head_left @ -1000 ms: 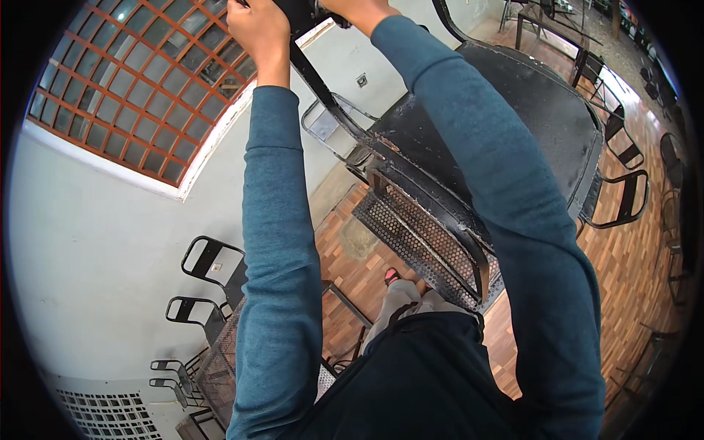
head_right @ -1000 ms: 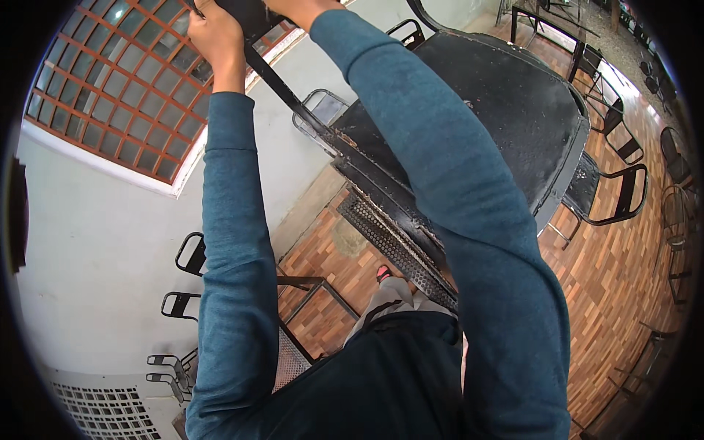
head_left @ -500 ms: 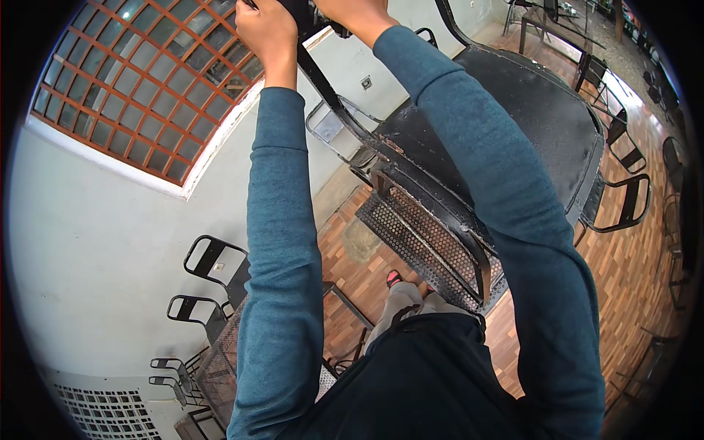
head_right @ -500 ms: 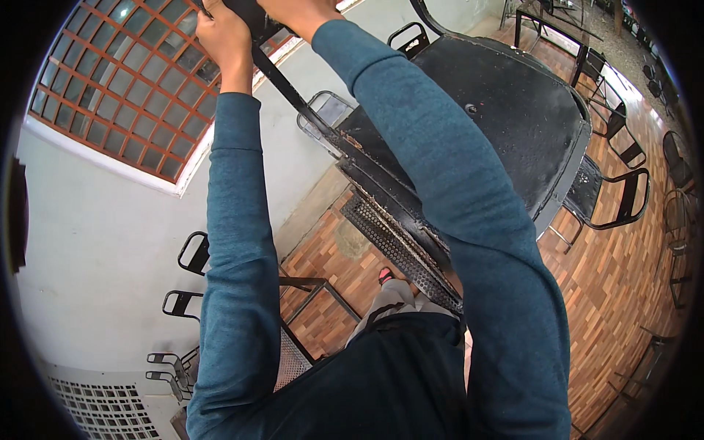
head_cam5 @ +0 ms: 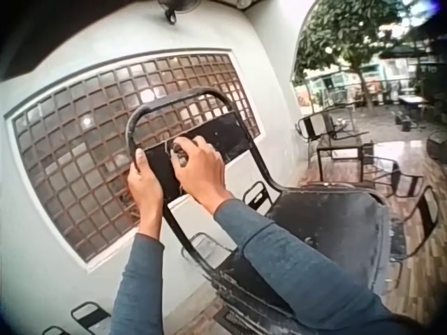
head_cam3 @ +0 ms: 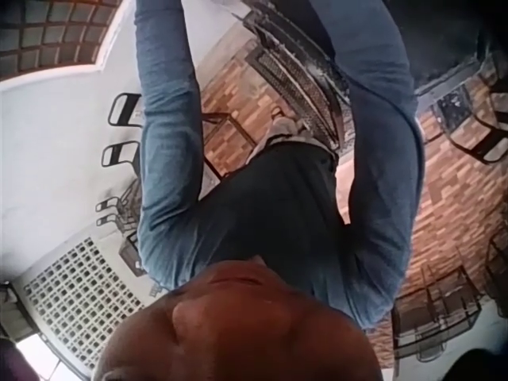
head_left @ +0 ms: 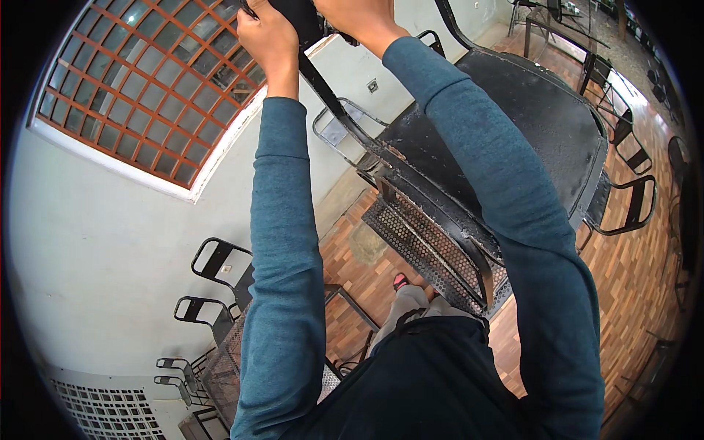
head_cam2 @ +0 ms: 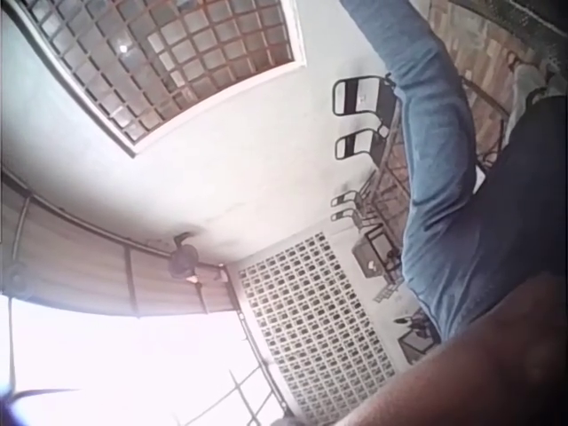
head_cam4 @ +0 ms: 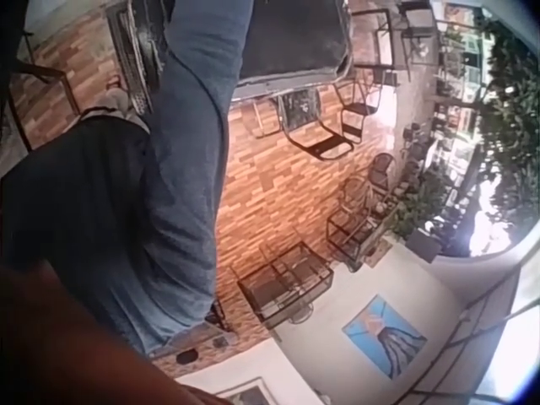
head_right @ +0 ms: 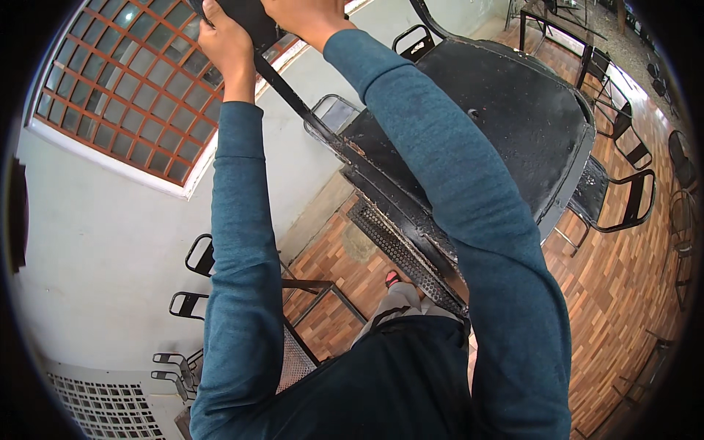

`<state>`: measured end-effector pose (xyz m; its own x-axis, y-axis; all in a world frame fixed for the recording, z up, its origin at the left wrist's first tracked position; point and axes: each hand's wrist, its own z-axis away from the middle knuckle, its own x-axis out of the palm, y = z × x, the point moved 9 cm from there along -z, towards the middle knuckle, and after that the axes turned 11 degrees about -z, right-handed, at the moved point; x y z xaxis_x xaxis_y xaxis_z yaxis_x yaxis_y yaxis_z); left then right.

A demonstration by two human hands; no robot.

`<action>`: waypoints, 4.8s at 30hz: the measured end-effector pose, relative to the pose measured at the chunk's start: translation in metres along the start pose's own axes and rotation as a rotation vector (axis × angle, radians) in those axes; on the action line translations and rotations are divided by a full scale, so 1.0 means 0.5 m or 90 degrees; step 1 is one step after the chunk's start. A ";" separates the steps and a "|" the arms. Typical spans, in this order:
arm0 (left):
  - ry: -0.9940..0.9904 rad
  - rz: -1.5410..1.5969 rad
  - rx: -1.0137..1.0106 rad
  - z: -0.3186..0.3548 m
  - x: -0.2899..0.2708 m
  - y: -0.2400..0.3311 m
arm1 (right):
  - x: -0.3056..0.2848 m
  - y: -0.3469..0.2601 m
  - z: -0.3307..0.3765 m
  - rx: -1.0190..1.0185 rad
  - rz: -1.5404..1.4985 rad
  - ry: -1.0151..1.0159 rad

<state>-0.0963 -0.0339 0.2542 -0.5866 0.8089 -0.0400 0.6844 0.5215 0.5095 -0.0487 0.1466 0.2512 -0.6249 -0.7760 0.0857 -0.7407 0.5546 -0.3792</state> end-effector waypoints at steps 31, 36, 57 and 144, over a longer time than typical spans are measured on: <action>-0.029 0.088 -0.010 0.002 0.008 -0.010 | 0.025 -0.057 0.003 -0.044 -0.029 -0.051; -0.015 0.076 0.002 0.002 0.009 -0.006 | 0.025 -0.050 0.005 -0.049 -0.020 -0.050; 0.002 0.012 -0.003 0.003 -0.002 0.006 | 0.019 -0.036 -0.002 -0.062 -0.002 0.001; -0.296 -0.606 0.295 -0.096 0.383 0.167 | -0.131 0.339 -0.120 0.107 0.031 0.228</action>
<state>-0.1723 0.1514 0.3301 -0.8001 0.0071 -0.5999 0.2009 0.9453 -0.2568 -0.1479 0.3095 0.2368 -0.7272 -0.5795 0.3680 -0.6755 0.5087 -0.5338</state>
